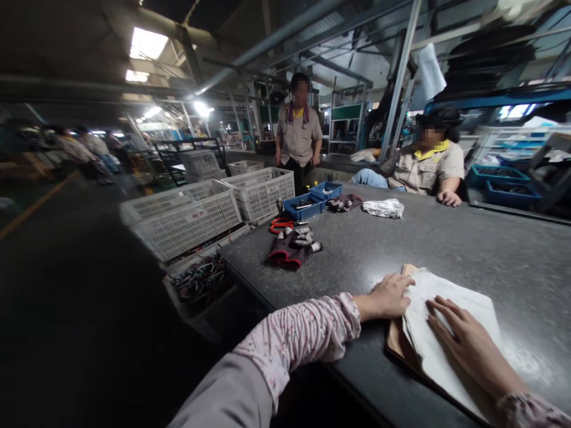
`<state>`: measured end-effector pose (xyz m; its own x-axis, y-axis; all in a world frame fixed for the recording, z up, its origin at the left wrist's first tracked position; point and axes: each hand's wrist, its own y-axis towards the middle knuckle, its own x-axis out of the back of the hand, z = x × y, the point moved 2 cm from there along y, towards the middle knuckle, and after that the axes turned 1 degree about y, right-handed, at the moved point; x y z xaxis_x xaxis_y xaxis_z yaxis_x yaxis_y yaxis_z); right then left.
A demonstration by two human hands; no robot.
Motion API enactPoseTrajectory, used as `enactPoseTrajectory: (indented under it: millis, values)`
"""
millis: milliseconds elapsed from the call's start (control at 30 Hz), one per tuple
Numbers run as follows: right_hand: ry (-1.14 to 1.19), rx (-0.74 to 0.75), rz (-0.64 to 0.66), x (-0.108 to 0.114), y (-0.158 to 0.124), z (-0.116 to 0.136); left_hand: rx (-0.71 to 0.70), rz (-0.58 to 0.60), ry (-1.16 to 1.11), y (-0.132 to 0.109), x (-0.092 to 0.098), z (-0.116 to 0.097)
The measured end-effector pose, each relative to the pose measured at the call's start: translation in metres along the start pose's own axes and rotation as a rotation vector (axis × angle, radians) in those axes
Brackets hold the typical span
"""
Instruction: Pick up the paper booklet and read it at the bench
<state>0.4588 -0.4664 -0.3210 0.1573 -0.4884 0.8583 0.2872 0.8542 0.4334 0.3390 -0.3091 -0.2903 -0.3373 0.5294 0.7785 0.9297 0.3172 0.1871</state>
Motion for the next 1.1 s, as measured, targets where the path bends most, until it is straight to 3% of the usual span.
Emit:
enactPoseTrajectory:
  millis: [600, 967, 1100]
  values:
    - [0.051, -0.077, 0.034, 0.009, 0.001, 0.005, 0.018, 0.090, -0.103, -0.006, 0.006, -0.010]
    - [0.022, -0.040, 0.020, 0.006, 0.000, 0.003, 0.000, 0.089, -0.078, -0.005, 0.001, -0.006]
    - [-0.010, 0.008, -0.053, 0.001, -0.001, -0.002, -0.024, 0.084, -0.091, -0.006, 0.003, -0.007]
